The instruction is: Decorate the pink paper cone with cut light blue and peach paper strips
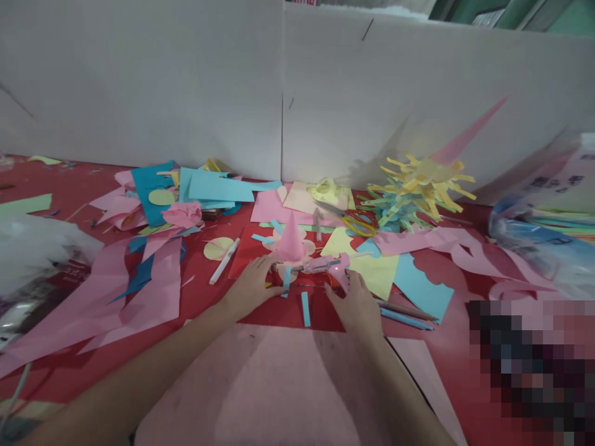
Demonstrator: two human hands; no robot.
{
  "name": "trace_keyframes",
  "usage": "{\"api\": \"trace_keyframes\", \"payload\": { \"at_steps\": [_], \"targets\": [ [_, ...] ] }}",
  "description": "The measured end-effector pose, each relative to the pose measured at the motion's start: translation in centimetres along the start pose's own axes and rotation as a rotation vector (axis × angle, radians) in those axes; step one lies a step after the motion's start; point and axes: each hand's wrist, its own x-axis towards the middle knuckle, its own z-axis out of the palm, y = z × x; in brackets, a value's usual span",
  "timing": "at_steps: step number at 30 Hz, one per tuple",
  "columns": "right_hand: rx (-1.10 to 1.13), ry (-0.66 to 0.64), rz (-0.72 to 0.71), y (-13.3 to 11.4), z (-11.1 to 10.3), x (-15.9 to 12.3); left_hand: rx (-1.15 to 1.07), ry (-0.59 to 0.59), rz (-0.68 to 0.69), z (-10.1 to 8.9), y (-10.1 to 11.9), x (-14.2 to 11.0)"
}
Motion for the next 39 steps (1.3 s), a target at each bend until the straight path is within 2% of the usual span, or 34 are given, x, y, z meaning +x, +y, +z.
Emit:
{"api": "trace_keyframes", "payload": {
  "at_steps": [10,21,31,39],
  "targets": [
    [-0.100,0.031,-0.114,-0.5,0.7,-0.3,-0.037,0.066,-0.014,0.4,0.2,-0.3],
    [-0.116,0.051,-0.139,0.0,0.4,-0.5,0.097,0.020,0.076,0.2,0.4,-0.4],
    [-0.064,0.094,0.010,0.0,-0.2,-0.2,0.232,-0.019,0.108,0.5,0.4,0.1],
    [-0.025,0.121,0.042,0.3,-0.5,-0.1,0.115,-0.019,0.038,0.4,0.9,0.7]
  ]
}}
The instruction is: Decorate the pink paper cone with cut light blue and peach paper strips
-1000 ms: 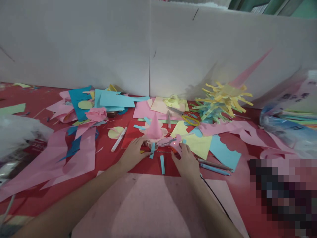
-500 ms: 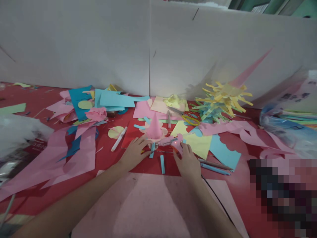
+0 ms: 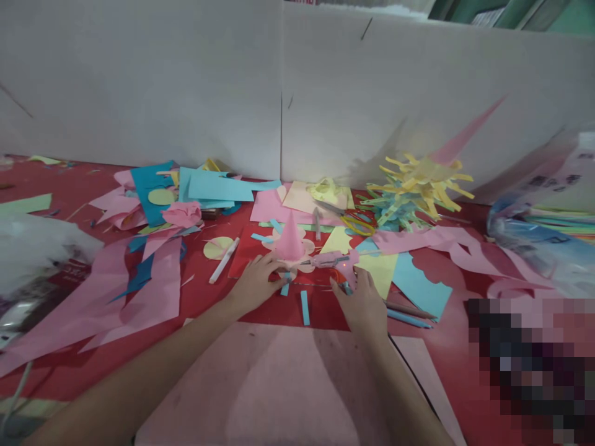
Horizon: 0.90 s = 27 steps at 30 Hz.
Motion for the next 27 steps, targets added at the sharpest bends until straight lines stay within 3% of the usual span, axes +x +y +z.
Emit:
{"api": "trace_keyframes", "payload": {
  "at_steps": [12,14,17,19,23,27],
  "targets": [
    [0.097,0.059,0.062,1.0,-1.1,0.5,-0.168,0.113,-0.116,0.3,-0.1,1.5],
    [0.116,0.074,0.078,1.4,-1.4,0.7,-0.170,0.196,-0.150,-0.2,0.3,1.6],
    [0.171,0.082,0.102,2.1,-1.7,1.1,-0.161,0.438,-0.198,-1.5,1.5,2.5],
    [0.223,0.086,0.136,2.8,-1.9,1.4,-0.170,0.590,-0.135,-2.4,2.5,3.6],
    [0.290,0.114,0.197,4.0,-2.3,2.1,-0.172,0.670,0.027,-3.7,4.3,5.7],
    [0.297,0.127,0.190,4.4,-2.3,2.2,-0.122,0.816,0.029,-3.9,5.2,4.7]
  ]
}}
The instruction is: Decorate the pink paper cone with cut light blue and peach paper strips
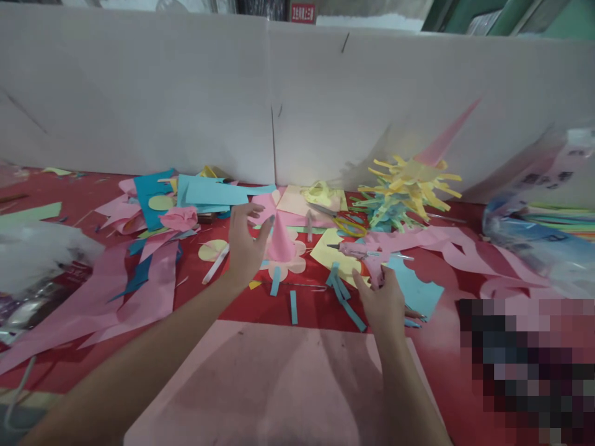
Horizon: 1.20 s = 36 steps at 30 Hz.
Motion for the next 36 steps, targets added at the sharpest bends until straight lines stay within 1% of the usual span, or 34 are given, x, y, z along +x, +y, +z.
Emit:
{"api": "trace_keyframes", "payload": {
  "at_steps": [1,3,5,7,9,11,15,21,26,31,36],
  "targets": [
    [-0.007,-0.005,-0.013,-0.1,0.1,-0.2,0.008,-0.022,0.004,-0.4,-0.1,-0.7],
    [-0.043,-0.035,-0.067,-0.7,0.7,-0.8,0.003,-0.152,-0.021,-1.4,-0.6,-2.5],
    [-0.106,-0.078,-0.165,-1.4,1.4,-1.6,0.004,-0.313,-0.078,-2.1,-1.6,-4.4],
    [-0.167,-0.108,-0.258,-2.1,2.3,-2.5,-0.019,-0.450,-0.135,-2.6,-2.7,-5.9],
    [-0.214,-0.122,-0.324,-2.6,3.0,-3.1,-0.033,-0.554,-0.186,-2.7,-3.7,-6.8],
    [-0.255,-0.130,-0.365,-2.9,3.4,-3.4,-0.038,-0.608,-0.237,-2.5,-4.4,-7.1],
    [-0.321,-0.152,-0.398,-3.0,3.8,-3.5,-0.055,-0.612,-0.293,-2.0,-4.8,-6.8],
    [-0.334,-0.201,-0.399,-2.8,3.9,-3.6,-0.092,-0.604,-0.304,-1.7,-4.7,-6.8],
    [-0.331,-0.220,-0.396,-2.9,3.9,-3.7,-0.054,-0.574,-0.278,-1.7,-4.4,-7.0],
    [-0.320,-0.186,-0.361,-3.1,3.9,-3.7,-0.037,-0.607,-0.240,-1.3,-4.5,-6.8],
    [-0.284,-0.149,-0.296,-2.5,3.6,-3.2,-0.044,-0.648,-0.215,-1.0,-4.7,-6.6]
  ]
}}
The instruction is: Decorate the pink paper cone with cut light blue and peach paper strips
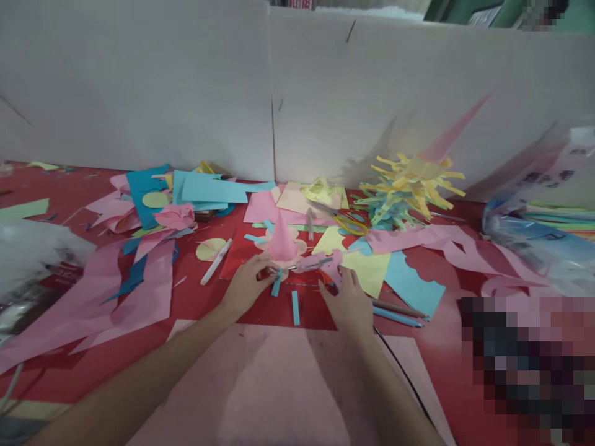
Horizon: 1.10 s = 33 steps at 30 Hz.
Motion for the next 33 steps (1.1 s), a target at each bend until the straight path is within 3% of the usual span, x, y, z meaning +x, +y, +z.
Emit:
{"api": "trace_keyframes", "payload": {
  "at_steps": [7,12,23,29,31,33],
  "targets": [
    [0.192,0.008,0.120,1.2,-0.6,0.7,0.000,-0.084,0.022,-0.3,0.4,0.3],
    [0.345,0.020,0.227,1.8,-0.6,1.0,0.013,-0.053,0.043,0.0,0.3,0.2],
    [0.350,0.006,0.253,1.4,-1.0,0.9,0.099,-0.016,0.032,0.7,0.1,0.2],
    [0.404,0.049,0.237,1.9,-0.8,1.0,0.113,-0.101,-0.002,-0.3,0.7,0.6],
    [0.418,0.075,0.246,2.2,-1.0,1.2,0.079,0.004,-0.014,-1.1,1.3,1.3],
    [0.421,0.112,0.268,2.5,-1.3,1.5,0.050,0.250,-0.005,-1.9,2.3,2.4]
  ]
}}
